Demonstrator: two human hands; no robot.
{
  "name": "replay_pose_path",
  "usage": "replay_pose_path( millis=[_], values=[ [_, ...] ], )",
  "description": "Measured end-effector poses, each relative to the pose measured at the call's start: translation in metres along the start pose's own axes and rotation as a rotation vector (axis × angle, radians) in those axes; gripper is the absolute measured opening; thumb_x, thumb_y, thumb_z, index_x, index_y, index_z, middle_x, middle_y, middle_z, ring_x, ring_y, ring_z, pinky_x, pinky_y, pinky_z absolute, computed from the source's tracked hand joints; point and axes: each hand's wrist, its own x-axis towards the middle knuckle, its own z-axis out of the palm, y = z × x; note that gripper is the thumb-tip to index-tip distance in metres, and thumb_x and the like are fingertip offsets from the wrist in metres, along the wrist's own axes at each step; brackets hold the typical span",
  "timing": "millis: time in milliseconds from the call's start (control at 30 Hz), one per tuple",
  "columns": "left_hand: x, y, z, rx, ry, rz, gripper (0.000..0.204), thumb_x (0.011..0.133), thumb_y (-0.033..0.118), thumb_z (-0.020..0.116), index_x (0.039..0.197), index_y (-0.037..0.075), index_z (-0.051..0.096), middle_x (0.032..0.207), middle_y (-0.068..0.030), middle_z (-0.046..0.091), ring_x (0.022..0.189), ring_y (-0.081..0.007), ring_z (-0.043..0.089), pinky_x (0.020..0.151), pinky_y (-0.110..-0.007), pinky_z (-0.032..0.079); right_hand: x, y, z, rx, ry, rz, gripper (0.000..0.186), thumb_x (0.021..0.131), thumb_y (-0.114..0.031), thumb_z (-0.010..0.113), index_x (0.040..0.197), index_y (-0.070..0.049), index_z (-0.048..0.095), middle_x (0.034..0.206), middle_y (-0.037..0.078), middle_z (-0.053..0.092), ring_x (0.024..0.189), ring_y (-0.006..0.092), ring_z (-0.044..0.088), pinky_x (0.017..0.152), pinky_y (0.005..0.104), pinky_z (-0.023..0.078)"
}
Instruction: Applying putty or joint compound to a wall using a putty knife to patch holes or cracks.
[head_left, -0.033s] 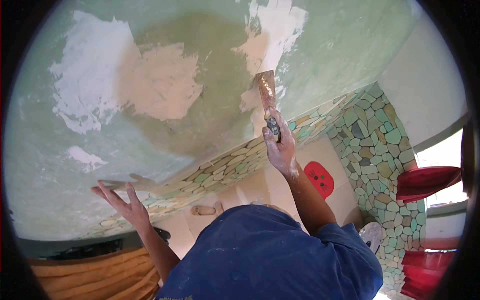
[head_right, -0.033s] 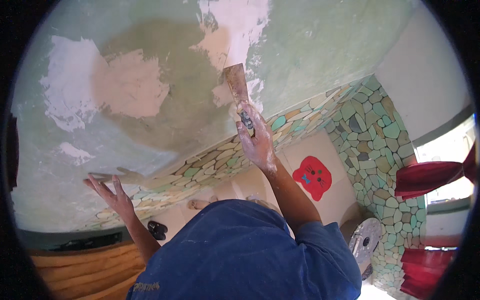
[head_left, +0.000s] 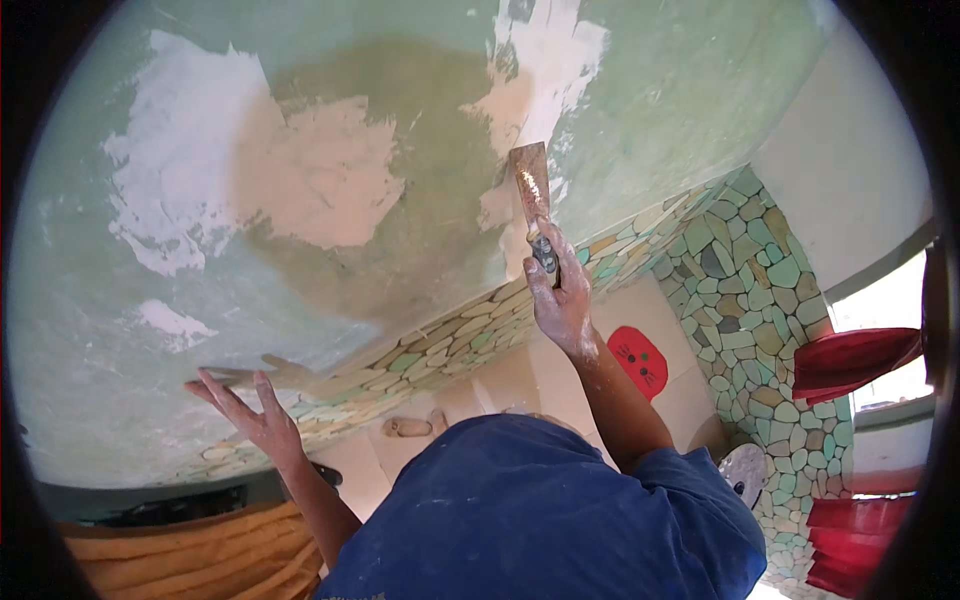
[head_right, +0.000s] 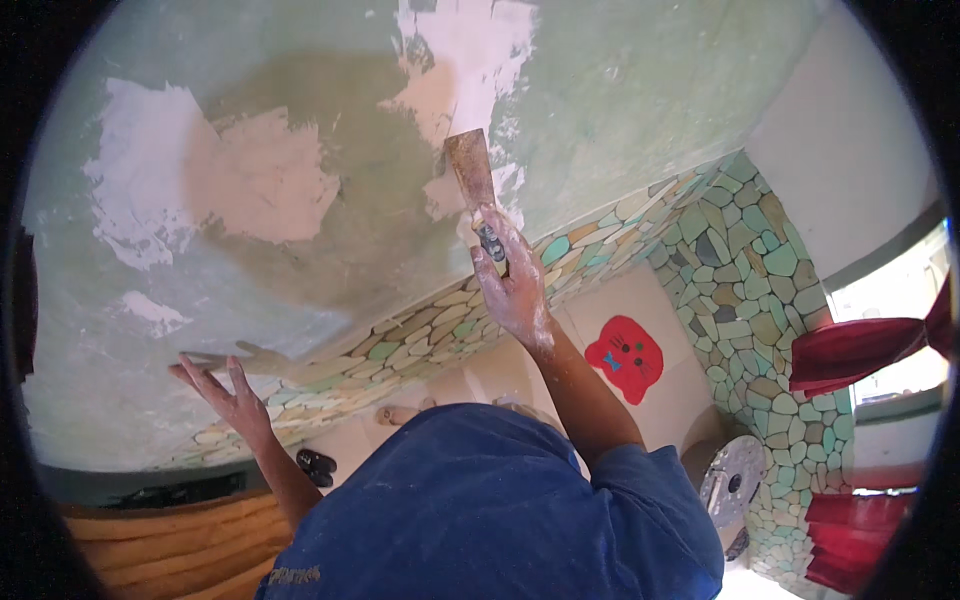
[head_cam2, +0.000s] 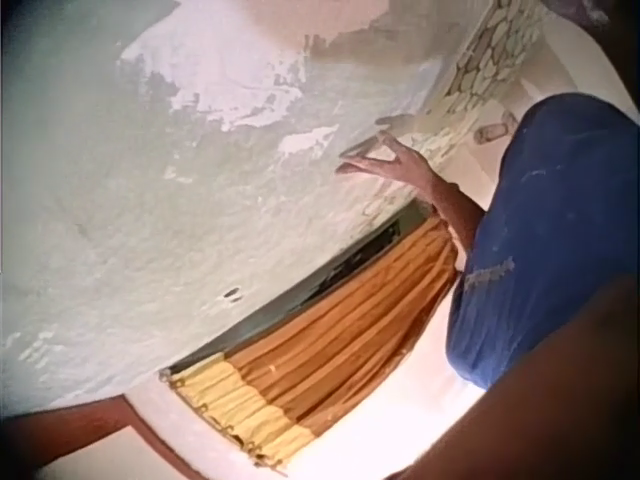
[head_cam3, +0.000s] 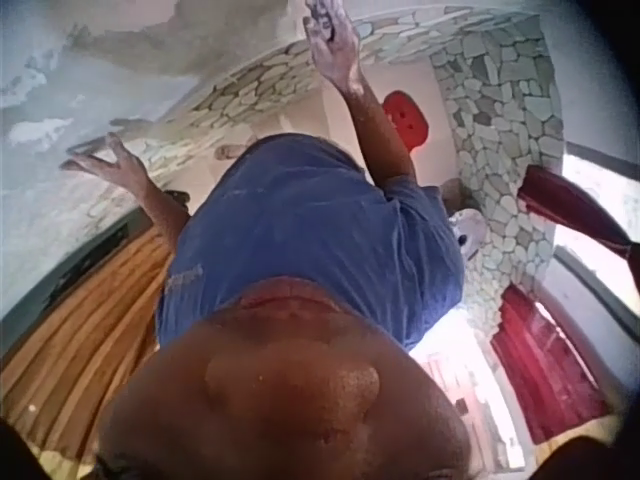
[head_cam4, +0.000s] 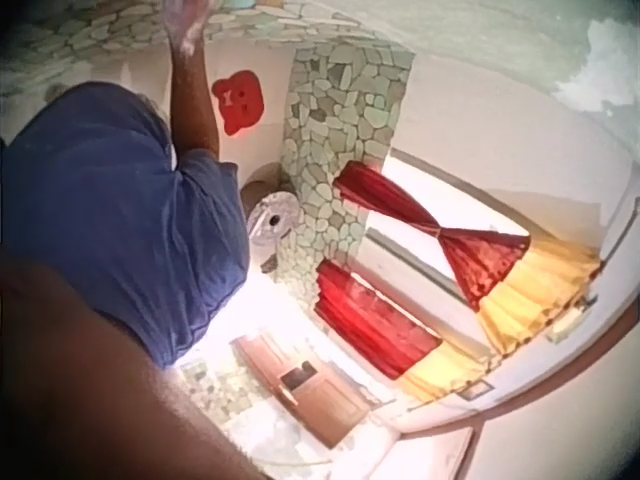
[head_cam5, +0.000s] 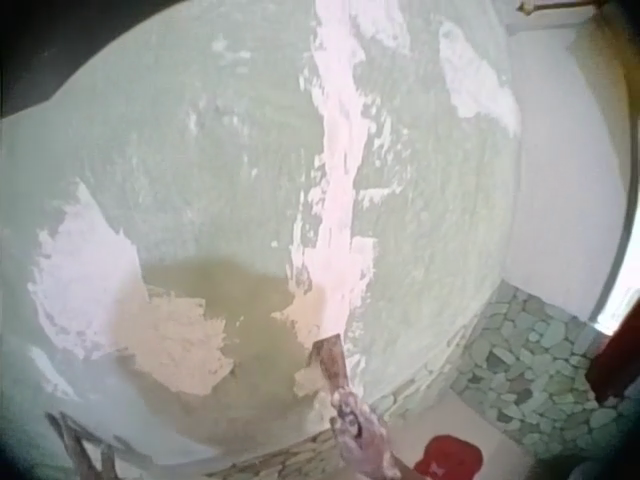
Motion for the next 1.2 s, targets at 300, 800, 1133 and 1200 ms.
replay_pose_path(
  millis=[300,800,1133,1200],
  values=[
    [-0.003,-0.011,-0.002,0.036,0.01,0.091,0.072,0.09,0.018,0.061,0.15,0.009,0.022,0.157,-0.0194,-0.001,0.146,-0.0347,0.004,0.115,-0.047,0.013,0.048,-0.043,-0.01,0.033,0.096,-0.03,0.046,0.091,-0.003,0.056,0.135,0.0,0.045,0.105,0.007,0.056,0.08,0.0114,0.053,0.071,0.0247,0.046],
    [-0.007,-0.016,-0.013,-0.028,0.001,0.136,0.067,0.086,0.007,0.058,0.147,0.01,0.03,0.158,-0.0172,0.005,0.146,-0.0342,0.008,0.115,-0.047,0.014,0.149,-0.119,-0.039,0.172,0.157,-0.057,0.045,0.092,-0.007,0.057,0.135,-0.003,0.046,0.13,0.016,0.054,0.118,0.0206,0.053,0.101,0.033,0.04],
    [-0.008,-0.02,-0.011,-0.064,0.023,0.169,0.066,0.087,0.011,0.058,0.147,0.01,0.032,0.157,-0.0184,0.007,0.145,-0.0349,0.008,0.115,-0.047,0.012,0.209,-0.185,-0.075,0.136,0.105,-0.057,0.043,0.093,-0.011,0.056,0.135,-0.009,0.048,0.104,0.008,0.06,0.081,0.012,0.056,0.072,0.0274,0.047],
    [-0.008,-0.022,-0.014,0.086,0.047,0.197,0.059,0.091,0.036,0.06,0.141,0.011,0.042,0.151,-0.0263,0.022,0.137,-0.0438,0.026,0.109,-0.052,0.029,0.225,-0.2,-0.077,0.193,0.072,-0.002,0.043,0.093,-0.012,0.057,0.135,-0.01,0.049,0.093,0.005,0.061,0.066,0.0084,0.053,0.06,0.0251,0.046]
  ],
)
